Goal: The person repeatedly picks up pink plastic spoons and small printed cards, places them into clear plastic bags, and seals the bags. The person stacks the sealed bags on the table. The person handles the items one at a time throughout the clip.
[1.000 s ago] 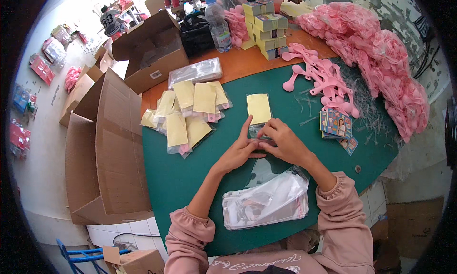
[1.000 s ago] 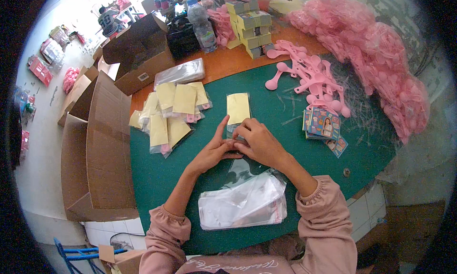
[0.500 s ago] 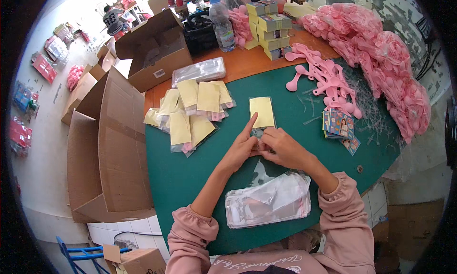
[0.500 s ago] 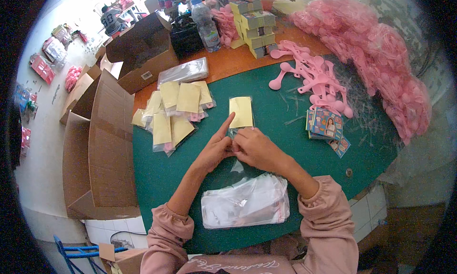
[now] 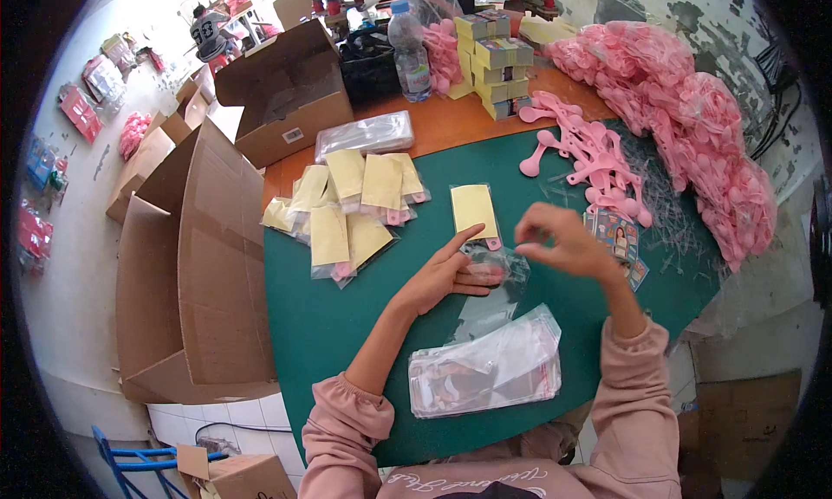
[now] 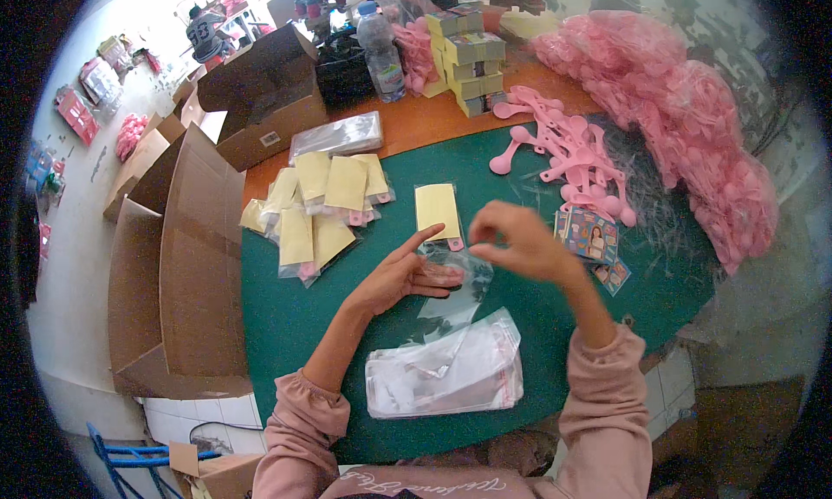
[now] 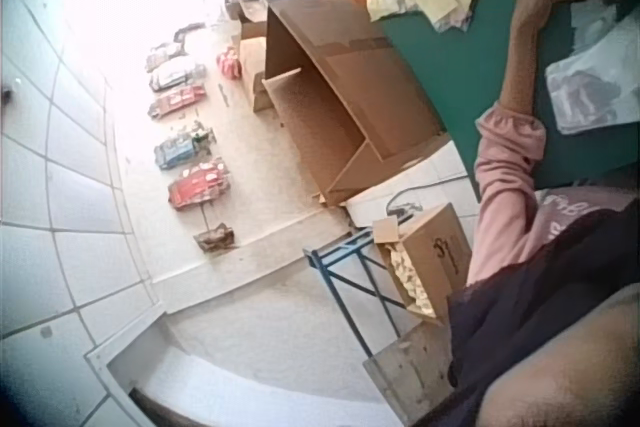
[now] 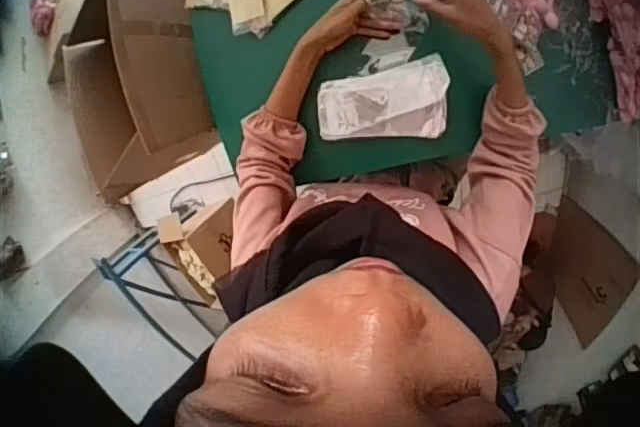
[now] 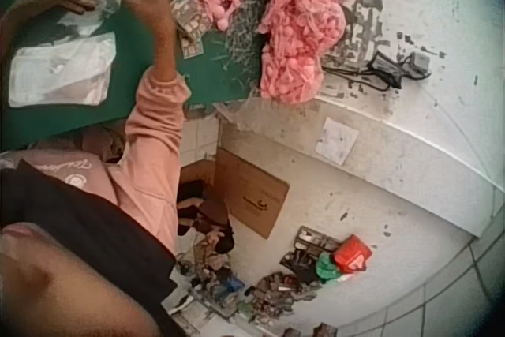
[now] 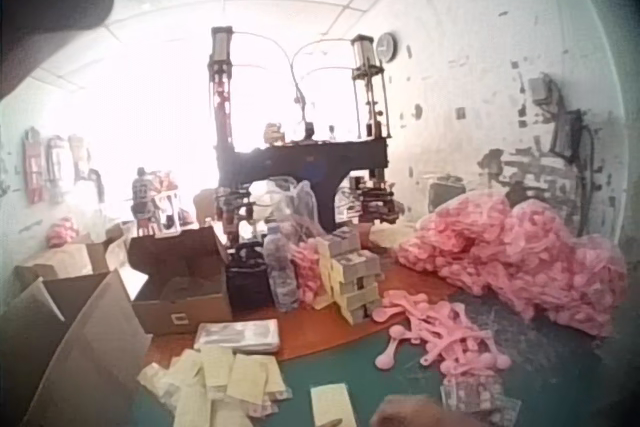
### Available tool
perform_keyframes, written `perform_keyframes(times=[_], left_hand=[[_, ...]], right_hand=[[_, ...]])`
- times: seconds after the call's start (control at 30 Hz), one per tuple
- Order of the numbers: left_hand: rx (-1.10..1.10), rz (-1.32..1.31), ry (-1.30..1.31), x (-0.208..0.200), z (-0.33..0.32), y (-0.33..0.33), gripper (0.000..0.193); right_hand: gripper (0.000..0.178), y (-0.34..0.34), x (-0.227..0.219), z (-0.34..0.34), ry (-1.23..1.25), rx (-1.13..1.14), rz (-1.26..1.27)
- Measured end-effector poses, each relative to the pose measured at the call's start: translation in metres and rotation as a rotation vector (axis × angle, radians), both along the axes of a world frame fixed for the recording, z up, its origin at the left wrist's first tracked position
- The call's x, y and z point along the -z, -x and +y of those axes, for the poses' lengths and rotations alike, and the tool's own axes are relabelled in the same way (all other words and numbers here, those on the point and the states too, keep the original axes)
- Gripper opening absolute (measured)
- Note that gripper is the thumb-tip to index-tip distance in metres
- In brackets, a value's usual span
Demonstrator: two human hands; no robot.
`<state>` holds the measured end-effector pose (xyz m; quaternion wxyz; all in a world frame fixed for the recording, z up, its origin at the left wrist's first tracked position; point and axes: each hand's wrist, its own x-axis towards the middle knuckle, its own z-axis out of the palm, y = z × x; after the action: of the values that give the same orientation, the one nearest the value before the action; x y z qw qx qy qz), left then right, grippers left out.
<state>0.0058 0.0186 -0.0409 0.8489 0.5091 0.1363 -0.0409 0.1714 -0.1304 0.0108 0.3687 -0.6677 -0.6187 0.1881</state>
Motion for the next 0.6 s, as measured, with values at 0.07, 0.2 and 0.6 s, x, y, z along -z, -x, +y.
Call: perform_keyframes(times=[0.07, 0.2, 0.6], left_hand=[[0.005, -0.006, 0.035, 0.0, -0.001, 0.0, 0.059], [-0.006, -0.019, 0.064, 0.002, 0.0, 0.001, 0.062], [-0.002, 0.0, 0.052, 0.011, 0.004, 0.002, 0.062]], right_hand=[[0.016, 0.023, 0.009, 0.01, -0.041, -0.025, -0.068], [0.017, 0.045, 0.03, 0.019, -0.074, -0.035, -0.136], [0.015, 0.061, 0.047, 0.023, -0.245, 0.035, -0.605]])
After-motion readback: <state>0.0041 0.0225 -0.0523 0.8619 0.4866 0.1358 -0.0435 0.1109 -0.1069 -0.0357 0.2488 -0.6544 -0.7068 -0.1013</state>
